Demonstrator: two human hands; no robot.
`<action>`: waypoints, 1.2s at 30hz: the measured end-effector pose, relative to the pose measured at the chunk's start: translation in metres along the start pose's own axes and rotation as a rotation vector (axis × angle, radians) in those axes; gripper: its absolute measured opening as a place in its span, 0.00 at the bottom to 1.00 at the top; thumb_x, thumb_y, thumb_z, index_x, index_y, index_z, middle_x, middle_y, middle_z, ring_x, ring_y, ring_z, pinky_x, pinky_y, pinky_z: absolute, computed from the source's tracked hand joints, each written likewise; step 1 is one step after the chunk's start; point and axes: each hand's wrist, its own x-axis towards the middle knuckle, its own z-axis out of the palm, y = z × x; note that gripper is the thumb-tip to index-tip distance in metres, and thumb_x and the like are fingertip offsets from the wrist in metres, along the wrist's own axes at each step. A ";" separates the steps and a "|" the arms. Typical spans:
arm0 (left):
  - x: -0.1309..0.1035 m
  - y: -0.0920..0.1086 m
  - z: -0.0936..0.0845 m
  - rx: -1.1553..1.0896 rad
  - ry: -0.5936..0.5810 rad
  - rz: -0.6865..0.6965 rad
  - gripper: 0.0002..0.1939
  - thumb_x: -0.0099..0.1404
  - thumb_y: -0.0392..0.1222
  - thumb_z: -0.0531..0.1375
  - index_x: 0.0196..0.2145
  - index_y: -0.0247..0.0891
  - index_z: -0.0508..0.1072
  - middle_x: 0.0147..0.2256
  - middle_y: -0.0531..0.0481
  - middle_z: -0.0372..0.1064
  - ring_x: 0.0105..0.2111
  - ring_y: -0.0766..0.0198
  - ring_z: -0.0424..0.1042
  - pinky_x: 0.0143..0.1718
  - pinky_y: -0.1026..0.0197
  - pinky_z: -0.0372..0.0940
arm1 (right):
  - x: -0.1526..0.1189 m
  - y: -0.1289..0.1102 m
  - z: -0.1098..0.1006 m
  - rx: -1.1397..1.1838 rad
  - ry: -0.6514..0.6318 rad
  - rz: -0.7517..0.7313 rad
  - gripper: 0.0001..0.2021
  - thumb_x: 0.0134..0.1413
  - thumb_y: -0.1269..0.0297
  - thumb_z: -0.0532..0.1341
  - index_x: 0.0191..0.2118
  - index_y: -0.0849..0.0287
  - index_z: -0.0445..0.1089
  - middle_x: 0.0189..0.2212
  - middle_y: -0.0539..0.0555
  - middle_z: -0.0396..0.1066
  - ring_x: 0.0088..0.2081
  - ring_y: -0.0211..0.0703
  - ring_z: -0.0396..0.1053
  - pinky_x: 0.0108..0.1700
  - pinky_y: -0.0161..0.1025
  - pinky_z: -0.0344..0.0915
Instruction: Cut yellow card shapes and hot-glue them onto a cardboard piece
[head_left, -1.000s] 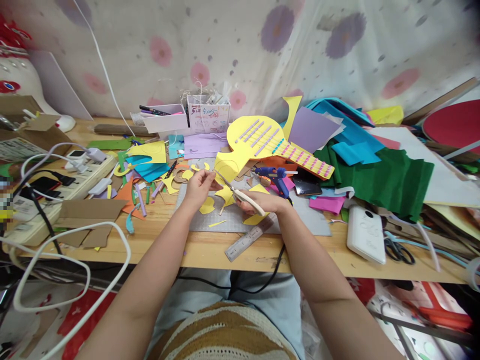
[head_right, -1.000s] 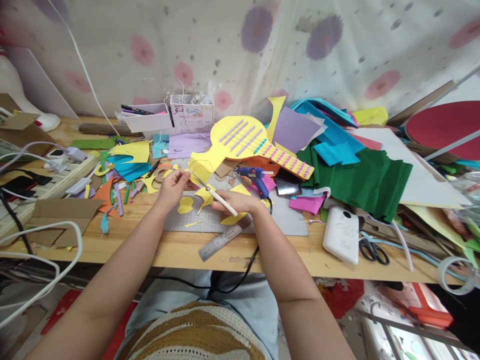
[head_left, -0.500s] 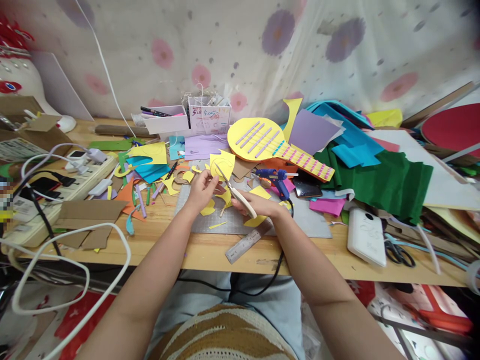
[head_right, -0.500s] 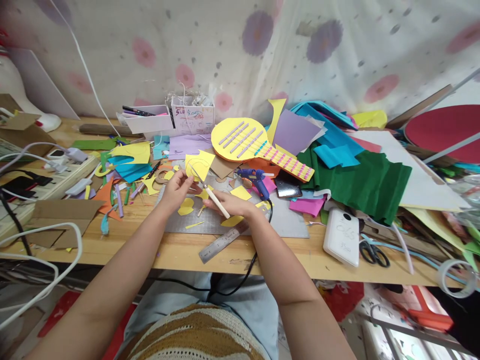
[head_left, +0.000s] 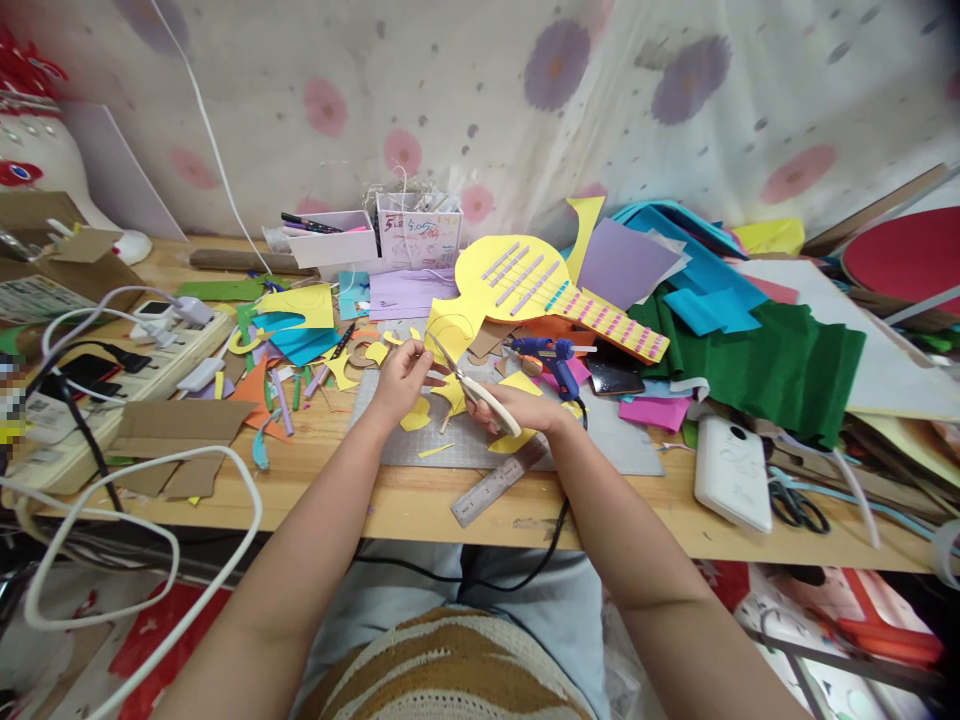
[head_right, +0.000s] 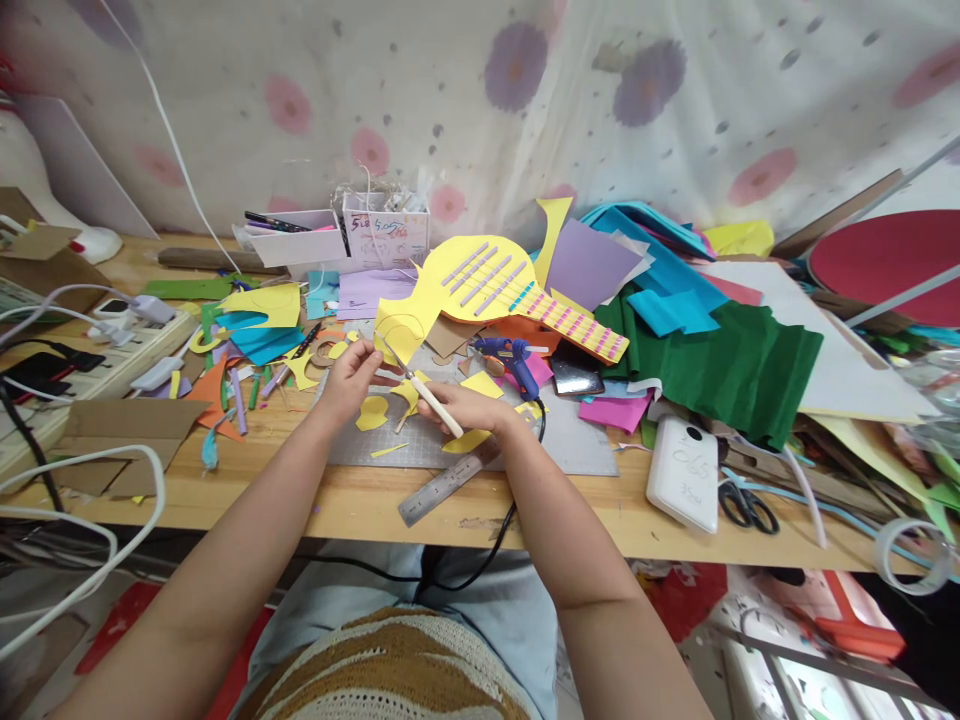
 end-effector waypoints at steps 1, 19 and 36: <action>0.000 0.000 0.000 0.004 -0.004 -0.003 0.17 0.53 0.52 0.60 0.27 0.36 0.60 0.26 0.55 0.63 0.28 0.66 0.73 0.29 0.60 0.72 | 0.000 0.002 -0.002 0.018 -0.009 -0.007 0.13 0.52 0.54 0.56 0.33 0.59 0.55 0.22 0.46 0.55 0.22 0.31 0.55 0.23 0.31 0.56; 0.002 -0.002 -0.004 0.034 -0.046 -0.030 0.17 0.52 0.50 0.62 0.24 0.36 0.60 0.22 0.57 0.62 0.25 0.66 0.73 0.29 0.61 0.71 | -0.004 -0.008 -0.002 0.185 -0.083 -0.018 0.23 0.44 0.44 0.59 0.28 0.59 0.53 0.19 0.43 0.52 0.20 0.29 0.51 0.22 0.31 0.51; 0.000 0.004 -0.002 0.009 -0.050 -0.080 0.16 0.51 0.50 0.62 0.25 0.36 0.60 0.22 0.56 0.63 0.26 0.65 0.73 0.31 0.58 0.71 | -0.003 -0.003 -0.002 0.309 -0.028 0.108 0.12 0.44 0.62 0.60 0.28 0.59 0.55 0.17 0.43 0.53 0.19 0.29 0.52 0.20 0.30 0.49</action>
